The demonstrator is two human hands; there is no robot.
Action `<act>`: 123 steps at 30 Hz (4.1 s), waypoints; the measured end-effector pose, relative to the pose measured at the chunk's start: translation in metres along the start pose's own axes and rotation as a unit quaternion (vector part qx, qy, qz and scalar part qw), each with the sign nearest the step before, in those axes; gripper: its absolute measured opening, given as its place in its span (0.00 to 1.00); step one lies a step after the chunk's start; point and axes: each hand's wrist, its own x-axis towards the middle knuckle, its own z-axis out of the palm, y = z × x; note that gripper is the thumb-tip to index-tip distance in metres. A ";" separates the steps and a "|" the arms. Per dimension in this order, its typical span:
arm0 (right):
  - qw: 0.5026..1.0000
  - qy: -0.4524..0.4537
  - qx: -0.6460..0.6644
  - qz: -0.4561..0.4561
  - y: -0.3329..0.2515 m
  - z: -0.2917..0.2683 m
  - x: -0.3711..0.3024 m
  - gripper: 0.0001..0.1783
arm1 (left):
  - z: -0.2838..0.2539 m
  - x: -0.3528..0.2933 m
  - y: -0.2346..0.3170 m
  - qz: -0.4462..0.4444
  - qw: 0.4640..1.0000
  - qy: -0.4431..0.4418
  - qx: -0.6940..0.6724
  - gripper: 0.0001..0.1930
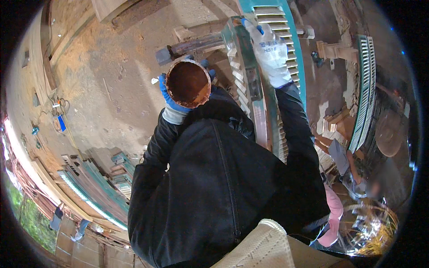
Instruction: The person applies a brown paste-like substance from a small container onto the edges of wooden slats using a small tool. They repeatedly dip the tool into the container and spread the substance along the edges of the slats on a green-framed wooden structure.
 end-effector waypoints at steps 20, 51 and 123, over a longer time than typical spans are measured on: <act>0.999 0.023 0.035 -0.026 0.002 0.020 -0.024 0.35 | -0.002 0.006 0.004 -0.008 1.000 -0.009 -0.013 0.44; 0.999 -0.008 -0.035 -0.021 0.010 0.004 -0.018 0.28 | -0.029 -0.002 0.012 -0.023 0.997 -0.014 -0.067 0.42; 0.696 -0.011 0.657 0.291 0.018 0.015 -0.048 0.27 | 0.039 0.003 -0.005 -0.027 0.993 -0.068 0.091 0.33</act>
